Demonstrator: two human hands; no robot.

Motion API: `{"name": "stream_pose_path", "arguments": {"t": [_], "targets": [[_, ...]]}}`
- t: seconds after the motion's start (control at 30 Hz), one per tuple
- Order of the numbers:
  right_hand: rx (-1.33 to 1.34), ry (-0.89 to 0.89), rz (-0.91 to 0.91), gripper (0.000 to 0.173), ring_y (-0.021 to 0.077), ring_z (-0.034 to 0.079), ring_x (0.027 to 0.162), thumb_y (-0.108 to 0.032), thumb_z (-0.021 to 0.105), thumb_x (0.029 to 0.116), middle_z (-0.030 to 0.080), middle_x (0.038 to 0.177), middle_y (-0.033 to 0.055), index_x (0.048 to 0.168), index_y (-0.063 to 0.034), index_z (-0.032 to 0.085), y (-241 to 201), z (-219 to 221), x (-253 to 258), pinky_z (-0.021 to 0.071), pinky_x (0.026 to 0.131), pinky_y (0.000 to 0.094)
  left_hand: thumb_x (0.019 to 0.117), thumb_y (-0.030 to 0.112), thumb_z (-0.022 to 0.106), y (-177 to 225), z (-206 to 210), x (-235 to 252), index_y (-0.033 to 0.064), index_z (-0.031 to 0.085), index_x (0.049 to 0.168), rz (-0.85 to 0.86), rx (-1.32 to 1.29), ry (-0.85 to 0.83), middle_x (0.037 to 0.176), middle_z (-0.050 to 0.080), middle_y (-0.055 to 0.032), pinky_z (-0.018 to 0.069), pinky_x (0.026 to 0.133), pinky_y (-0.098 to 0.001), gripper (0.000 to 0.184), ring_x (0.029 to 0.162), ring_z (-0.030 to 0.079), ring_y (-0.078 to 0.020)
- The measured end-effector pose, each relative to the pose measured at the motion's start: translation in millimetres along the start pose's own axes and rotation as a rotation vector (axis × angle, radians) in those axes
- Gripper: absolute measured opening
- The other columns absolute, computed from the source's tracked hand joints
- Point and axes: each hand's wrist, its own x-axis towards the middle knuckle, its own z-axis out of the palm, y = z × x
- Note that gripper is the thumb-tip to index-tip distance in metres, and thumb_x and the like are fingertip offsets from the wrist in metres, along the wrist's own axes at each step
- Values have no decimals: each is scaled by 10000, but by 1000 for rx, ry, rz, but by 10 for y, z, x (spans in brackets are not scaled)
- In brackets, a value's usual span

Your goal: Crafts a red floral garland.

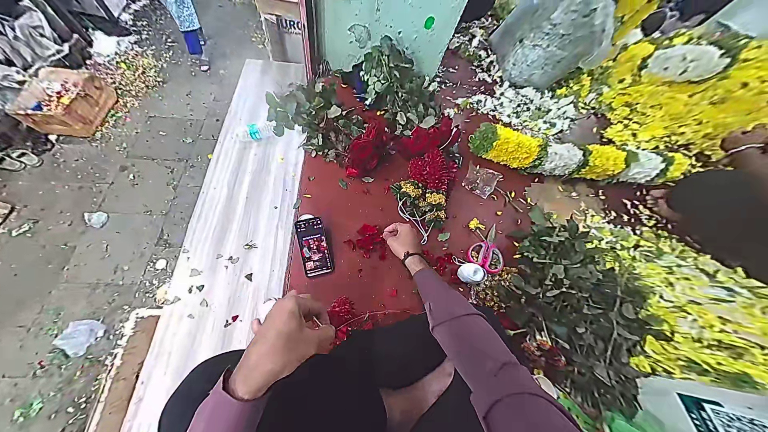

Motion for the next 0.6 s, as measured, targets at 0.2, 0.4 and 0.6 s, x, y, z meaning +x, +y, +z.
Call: {"name": "stream_pose_path", "arguments": {"t": [0.2, 0.4, 0.6], "targets": [[60, 10, -22, 145, 303, 719, 932, -294, 798, 861, 759, 962, 80, 947, -177, 786, 50, 105, 161, 557, 823, 643, 797, 352, 782, -35, 1, 24, 254, 740, 750, -29, -15, -8, 785, 678, 117, 542, 659, -339, 117, 739, 630, -54], [41, -71, -76, 306, 291, 719, 971, -340, 799, 870, 752, 1028, 98, 1100, -141, 761, 45, 43, 159, 568, 883, 602, 826, 362, 769, -14, 19, 7, 239, 742, 764, -56, -61, -47, 709, 661, 94, 509, 551, -333, 140, 596, 589, -71], [194, 5, -73, 235, 286, 725, 924, -295, 798, 893, 754, 984, 107, 1033, -109, 763, 91, 195, 234, 573, 871, 588, 846, 335, 773, -82, 52, -21, 200, 747, 777, -111, -127, -46, 643, 647, 63, 498, 532, -340, 154, 551, 579, -86]]}}
